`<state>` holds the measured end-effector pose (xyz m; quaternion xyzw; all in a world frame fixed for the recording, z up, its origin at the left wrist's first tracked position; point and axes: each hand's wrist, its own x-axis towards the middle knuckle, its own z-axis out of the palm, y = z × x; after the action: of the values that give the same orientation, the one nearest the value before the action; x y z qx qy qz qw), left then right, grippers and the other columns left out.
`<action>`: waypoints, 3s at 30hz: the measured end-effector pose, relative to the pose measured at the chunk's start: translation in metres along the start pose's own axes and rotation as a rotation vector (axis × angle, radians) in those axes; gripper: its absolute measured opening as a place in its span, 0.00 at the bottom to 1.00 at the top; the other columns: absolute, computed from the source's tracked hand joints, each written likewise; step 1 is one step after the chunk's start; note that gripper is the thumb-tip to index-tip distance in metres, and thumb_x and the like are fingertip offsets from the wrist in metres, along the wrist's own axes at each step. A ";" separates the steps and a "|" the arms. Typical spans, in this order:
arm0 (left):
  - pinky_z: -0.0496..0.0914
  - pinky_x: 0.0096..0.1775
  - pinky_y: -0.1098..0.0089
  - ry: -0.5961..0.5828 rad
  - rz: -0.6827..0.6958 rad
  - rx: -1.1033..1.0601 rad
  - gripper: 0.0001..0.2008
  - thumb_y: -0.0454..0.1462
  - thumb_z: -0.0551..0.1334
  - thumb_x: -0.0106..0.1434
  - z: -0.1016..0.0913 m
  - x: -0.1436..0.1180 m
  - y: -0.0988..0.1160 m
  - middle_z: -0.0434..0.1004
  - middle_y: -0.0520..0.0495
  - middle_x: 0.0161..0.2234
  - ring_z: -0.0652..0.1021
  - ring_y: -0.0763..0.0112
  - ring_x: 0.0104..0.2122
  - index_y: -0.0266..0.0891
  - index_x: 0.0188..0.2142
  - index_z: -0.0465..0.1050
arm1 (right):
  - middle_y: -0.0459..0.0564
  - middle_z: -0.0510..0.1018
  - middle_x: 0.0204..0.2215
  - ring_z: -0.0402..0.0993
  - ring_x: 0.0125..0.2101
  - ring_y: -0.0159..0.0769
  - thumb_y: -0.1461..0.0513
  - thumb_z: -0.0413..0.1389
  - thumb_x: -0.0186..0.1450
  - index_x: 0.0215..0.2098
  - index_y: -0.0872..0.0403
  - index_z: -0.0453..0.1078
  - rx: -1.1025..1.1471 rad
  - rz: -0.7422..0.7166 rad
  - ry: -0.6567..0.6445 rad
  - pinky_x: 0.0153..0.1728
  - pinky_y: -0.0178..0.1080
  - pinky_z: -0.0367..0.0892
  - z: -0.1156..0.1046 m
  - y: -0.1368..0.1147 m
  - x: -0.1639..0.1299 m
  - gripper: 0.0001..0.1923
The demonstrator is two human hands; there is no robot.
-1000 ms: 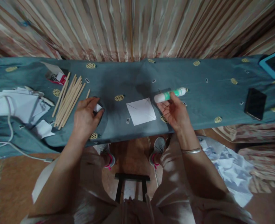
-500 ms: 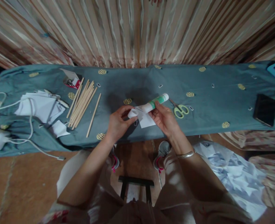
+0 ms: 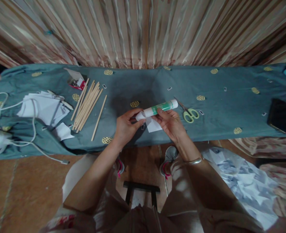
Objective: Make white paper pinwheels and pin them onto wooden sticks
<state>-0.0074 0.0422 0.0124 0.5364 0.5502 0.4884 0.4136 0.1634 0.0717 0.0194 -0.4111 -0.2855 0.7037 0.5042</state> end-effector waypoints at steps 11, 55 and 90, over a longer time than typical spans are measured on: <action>0.77 0.46 0.63 -0.007 0.017 0.027 0.21 0.42 0.70 0.53 -0.002 -0.001 0.000 0.81 0.42 0.46 0.81 0.61 0.43 0.36 0.46 0.78 | 0.42 0.82 0.31 0.80 0.35 0.31 0.57 0.70 0.50 0.29 0.52 0.76 -0.029 -0.002 -0.019 0.45 0.37 0.77 -0.001 0.000 0.000 0.11; 0.74 0.40 0.65 0.240 0.069 0.590 0.14 0.40 0.66 0.56 -0.058 0.016 -0.011 0.82 0.46 0.38 0.80 0.63 0.36 0.39 0.41 0.78 | 0.48 0.81 0.29 0.77 0.29 0.35 0.53 0.59 0.62 0.37 0.52 0.75 -0.844 -0.380 0.101 0.34 0.40 0.73 -0.028 -0.006 -0.008 0.12; 0.66 0.44 0.60 -0.328 0.760 0.855 0.09 0.35 0.57 0.68 0.026 -0.015 -0.001 0.81 0.45 0.40 0.75 0.63 0.41 0.37 0.42 0.76 | 0.56 0.72 0.57 0.67 0.58 0.47 0.67 0.54 0.59 0.51 0.52 0.69 -1.408 -0.551 -0.207 0.59 0.54 0.63 -0.057 -0.021 -0.038 0.21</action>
<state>0.0187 0.0299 0.0056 0.8831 0.3964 0.2481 0.0368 0.2284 0.0418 0.0188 -0.4814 -0.8050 0.2392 0.2511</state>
